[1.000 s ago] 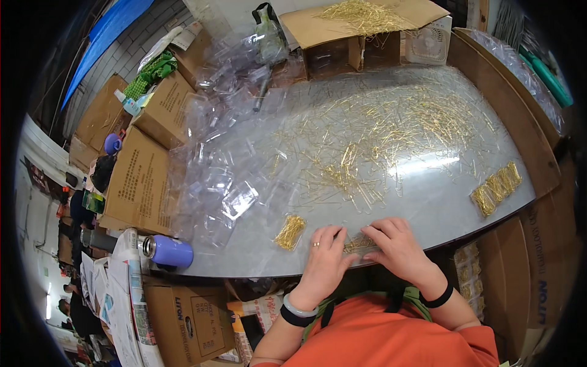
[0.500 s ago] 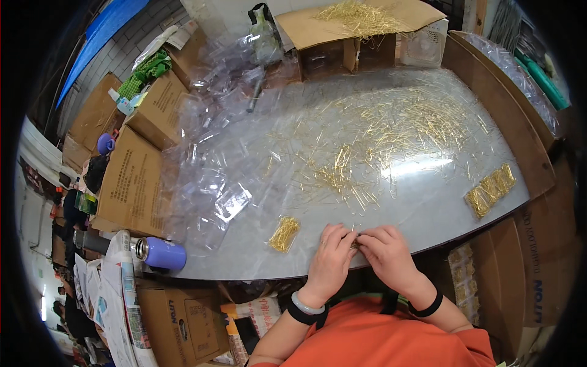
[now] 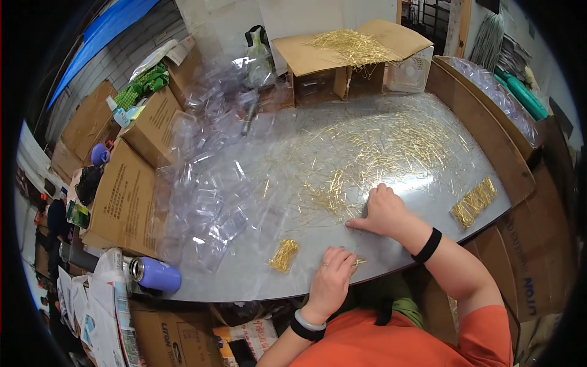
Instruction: The recorder is counting and packing small gold wire connector components into plastic bags and then placing those bags into a larger shipping box.
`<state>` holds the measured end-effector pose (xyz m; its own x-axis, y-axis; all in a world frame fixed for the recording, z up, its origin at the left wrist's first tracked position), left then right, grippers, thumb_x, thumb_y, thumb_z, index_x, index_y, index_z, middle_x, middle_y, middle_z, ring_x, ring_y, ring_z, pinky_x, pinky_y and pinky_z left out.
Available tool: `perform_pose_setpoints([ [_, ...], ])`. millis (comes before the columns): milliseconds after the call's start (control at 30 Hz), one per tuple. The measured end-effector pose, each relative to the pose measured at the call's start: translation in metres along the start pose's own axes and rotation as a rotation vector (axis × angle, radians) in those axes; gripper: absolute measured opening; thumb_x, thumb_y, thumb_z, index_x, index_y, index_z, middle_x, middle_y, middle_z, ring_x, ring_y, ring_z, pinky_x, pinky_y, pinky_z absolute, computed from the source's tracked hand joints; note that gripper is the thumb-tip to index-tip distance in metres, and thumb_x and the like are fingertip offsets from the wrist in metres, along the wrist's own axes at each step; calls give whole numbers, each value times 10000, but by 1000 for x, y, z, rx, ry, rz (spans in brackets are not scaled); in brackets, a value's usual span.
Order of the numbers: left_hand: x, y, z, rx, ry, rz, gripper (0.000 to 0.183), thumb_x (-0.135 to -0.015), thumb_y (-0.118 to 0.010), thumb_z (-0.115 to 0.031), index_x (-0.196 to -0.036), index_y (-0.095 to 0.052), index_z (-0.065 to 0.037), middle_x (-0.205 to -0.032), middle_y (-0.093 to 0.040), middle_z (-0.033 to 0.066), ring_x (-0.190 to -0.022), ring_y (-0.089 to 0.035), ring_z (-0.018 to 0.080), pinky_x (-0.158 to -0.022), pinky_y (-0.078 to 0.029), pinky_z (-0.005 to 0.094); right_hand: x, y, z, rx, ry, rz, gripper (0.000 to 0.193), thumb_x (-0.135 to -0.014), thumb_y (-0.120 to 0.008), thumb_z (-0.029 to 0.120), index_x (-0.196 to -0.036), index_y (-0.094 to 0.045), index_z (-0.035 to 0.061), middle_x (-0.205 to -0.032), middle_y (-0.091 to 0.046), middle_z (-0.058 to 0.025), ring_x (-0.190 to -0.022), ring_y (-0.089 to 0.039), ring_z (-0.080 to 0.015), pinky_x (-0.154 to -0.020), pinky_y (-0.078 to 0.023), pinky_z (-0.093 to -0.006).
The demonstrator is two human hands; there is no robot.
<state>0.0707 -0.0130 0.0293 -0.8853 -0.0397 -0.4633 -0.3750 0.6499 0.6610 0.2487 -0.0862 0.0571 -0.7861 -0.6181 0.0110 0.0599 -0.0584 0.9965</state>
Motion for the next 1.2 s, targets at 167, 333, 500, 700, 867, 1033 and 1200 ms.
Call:
perform_pose_setpoints([
  [167,1,0,0,34,-17,-14,320,-858,-698,-16,-1175,-660,-2,-1155,-632,137,-1179,-583,359,-1103,-440,513,-3,-20,-15,-125,42,-136,342,-842,-697,250,-999,-630,-46,-1027,-620,-229,-1003,-624,-398,-848,-547,-476],
  [333,1,3,-3,16,-34,-3,375,-834,-713,8,-1203,-648,2,-1187,-624,155,-1183,-580,372,-1081,-454,508,30,-18,-24,-187,231,-153,148,-858,-605,67,-989,-639,8,-1015,-620,-158,-983,-619,-369,-838,-542,-471],
  [500,0,-4,4,-8,26,50,539,-847,-706,7,-1349,-515,52,-1372,-490,245,-1291,-481,440,-1128,-399,505,68,-14,-4,-151,400,-148,199,-844,-592,60,-1037,-635,36,-1044,-612,-126,-999,-608,-330,-845,-539,-436],
  [700,-4,-7,5,-52,90,116,664,-863,-702,-2,-1461,-419,57,-1457,-404,283,-1389,-377,486,-1160,-350,517,91,-8,20,-278,601,-129,363,-835,-592,47,-1195,-634,50,-1169,-618,-120,-1077,-591,-314,-935,-518,-402],
  [867,-7,-7,-1,-151,67,197,553,-905,-663,-28,-1435,-506,-22,-1496,-391,251,-1398,-350,493,-1155,-351,528,92,-14,4,-463,528,-190,402,-811,-593,-22,-1199,-663,50,-1264,-628,-147,-1173,-577,-344,-1000,-498,-416],
  [1033,-9,-10,-5,-239,38,214,448,-941,-627,-68,-1384,-564,-42,-1502,-413,196,-1396,-339,481,-1144,-362,532,46,20,19,-203,715,-167,390,-828,-620,19,-1211,-670,73,-1300,-610,-127,-1183,-576,-331,-1011,-490,-427],
  [1200,-6,-13,-3,-256,2,177,449,-920,-647,-58,-1359,-566,-14,-1466,-461,169,-1363,-373,481,-1124,-387,514,-10,-13,23,-75,700,-25,336,-844,-648,71,-1174,-685,124,-1264,-616,-116,-1116,-621,-319,-921,-541,-442],
])
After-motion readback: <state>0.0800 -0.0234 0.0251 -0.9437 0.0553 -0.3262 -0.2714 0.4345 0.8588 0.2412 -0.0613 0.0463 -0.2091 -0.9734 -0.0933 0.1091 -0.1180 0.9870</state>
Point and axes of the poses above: each hand's wrist, its own x-axis away from the middle knuckle, its own y-axis out of the back of the hand, z = x × y, the point moved 7 cm from there along -x, towards the middle knuckle
